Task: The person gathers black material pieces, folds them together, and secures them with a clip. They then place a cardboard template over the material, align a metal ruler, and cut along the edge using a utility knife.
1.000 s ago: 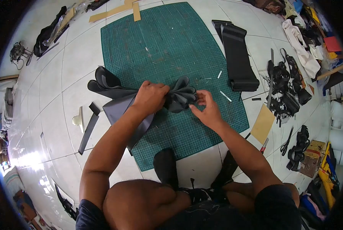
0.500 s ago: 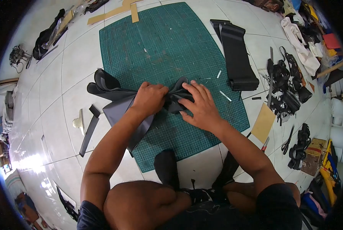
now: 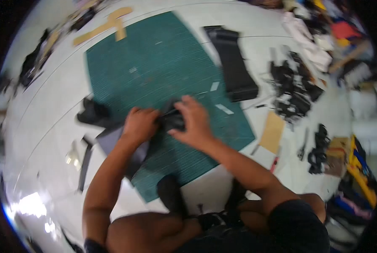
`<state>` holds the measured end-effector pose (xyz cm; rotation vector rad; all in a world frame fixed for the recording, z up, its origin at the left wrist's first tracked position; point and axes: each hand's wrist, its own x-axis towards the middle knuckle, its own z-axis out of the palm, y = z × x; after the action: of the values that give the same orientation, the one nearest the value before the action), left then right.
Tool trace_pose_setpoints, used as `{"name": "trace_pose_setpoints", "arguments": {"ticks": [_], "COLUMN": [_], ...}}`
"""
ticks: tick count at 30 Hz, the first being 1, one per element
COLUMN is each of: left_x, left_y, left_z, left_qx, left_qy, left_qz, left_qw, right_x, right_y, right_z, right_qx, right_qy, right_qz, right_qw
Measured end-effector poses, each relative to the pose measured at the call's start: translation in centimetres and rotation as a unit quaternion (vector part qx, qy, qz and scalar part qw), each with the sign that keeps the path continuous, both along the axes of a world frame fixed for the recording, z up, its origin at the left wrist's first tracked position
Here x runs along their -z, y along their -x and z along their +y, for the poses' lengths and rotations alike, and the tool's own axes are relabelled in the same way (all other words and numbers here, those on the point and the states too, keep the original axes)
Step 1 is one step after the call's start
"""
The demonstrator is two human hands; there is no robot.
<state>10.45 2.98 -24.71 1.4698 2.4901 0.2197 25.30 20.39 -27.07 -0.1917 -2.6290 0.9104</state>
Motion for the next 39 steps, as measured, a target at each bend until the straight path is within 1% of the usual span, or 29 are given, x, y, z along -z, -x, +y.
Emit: {"name": "trace_pose_setpoints", "arguments": {"ticks": [1,2,3,4,5,7,8,12,13,15,16,18,21,22,24,25,26,27,28,29,31,34,37,38,39], "left_x": [1.1,0.3,0.6,0.8,2.0,0.9,1.3,1.0,1.3,2.0,1.7,1.2,4.5,1.0,1.6,1.9,0.5,-1.1,-1.5,-1.1,-2.2,-5.4,-4.3,-3.3,-2.9], "left_y": [0.1,-0.2,0.1,0.1,0.4,0.2,0.2,0.1,-0.1,-1.0,-1.2,-2.0,-1.0,-1.6,-0.9,-0.7,-1.0,-1.1,-0.4,0.2,0.8,2.4,3.5,3.7,3.2], "left_z": [-0.5,-0.1,0.0,0.2,-0.3,0.3,0.5,-0.1,-0.5,-0.9,-1.3,-2.3,-6.8,-6.3,-8.3,-9.8,-9.7,-8.8,-9.1,-10.0,-10.2,-10.8,-11.9,-11.7,-11.4], "left_qx": [0.007,-0.013,-0.021,-0.028,0.009,0.011,0.004,-0.032,-0.036,-0.05,-0.069,-0.107,-0.152,-0.195,-0.219,-0.237,-0.258,-0.282,-0.275,-0.239,-0.241,-0.179,-0.144,-0.157,-0.16], "left_qy": [-0.023,-0.004,-0.007,0.002,-0.053,-0.082,-0.079,-0.01,-0.027,-0.067,-0.037,0.024,0.029,0.117,0.093,0.087,0.102,0.119,0.124,0.129,0.08,0.141,0.129,0.193,0.187], "left_qz": [0.034,0.018,-0.013,-0.006,0.033,0.025,0.023,0.0,0.04,0.123,0.128,0.134,0.176,0.105,0.125,0.138,0.121,0.104,0.08,0.104,0.103,0.074,0.062,0.042,0.038], "left_qw": [0.999,1.0,1.0,1.0,0.998,0.996,0.997,0.999,0.998,0.989,0.989,0.985,0.972,0.968,0.963,0.958,0.953,0.946,0.95,0.957,0.962,0.971,0.979,0.968,0.968], "right_x": [-2.8,-2.0,-2.7,-3.4,-2.8,-0.1,0.2,0.3,0.4,2.8,3.2,3.4,2.6,2.2,1.4,0.9,0.2,-1.0,0.1,-0.4,-1.0,-2.8,-2.4,-1.4,-0.7], "right_y": [0.9,1.1,2.0,2.5,3.2,4.8,5.2,5.3,5.0,5.6,5.9,6.0,5.8,5.8,5.5,5.0,4.5,4.0,3.9,3.7,3.2,3.1,3.1,3.0,3.0], "right_z": [0.0,-0.2,-0.5,-0.8,-1.5,-1.9,-1.5,-0.6,-0.4,0.0,0.0,1.0,3.0,3.7,5.3,6.0,6.1,6.3,6.5,6.4,6.2,5.2,4.8,4.6,4.6], "right_qx": [-0.036,-0.067,-0.086,-0.096,-0.078,-0.072,-0.067,-0.07,-0.073,-0.066,-0.062,-0.072,-0.071,-0.073,-0.099,-0.116,-0.12,-0.133,-0.135,-0.149,-0.147,-0.165,-0.178,-0.181,-0.185], "right_qy": [-0.011,-0.047,-0.09,-0.121,-0.159,-0.224,-0.238,-0.255,-0.258,-0.234,-0.221,-0.219,-0.224,-0.225,-0.222,-0.21,-0.235,-0.235,-0.229,-0.224,-0.239,-0.242,-0.262,-0.267,-0.273], "right_qz": [-0.049,0.085,0.068,0.065,0.075,0.096,0.081,0.022,0.009,0.06,0.087,0.073,0.061,0.062,-0.003,-0.006,-0.029,-0.058,-0.018,-0.028,0.004,0.003,0.002,0.008,0.015], "right_qw": [0.998,0.993,0.99,0.986,0.981,0.967,0.966,0.964,0.963,0.968,0.97,0.97,0.97,0.97,0.97,0.971,0.964,0.961,0.964,0.963,0.96,0.956,0.949,0.947,0.944]}}
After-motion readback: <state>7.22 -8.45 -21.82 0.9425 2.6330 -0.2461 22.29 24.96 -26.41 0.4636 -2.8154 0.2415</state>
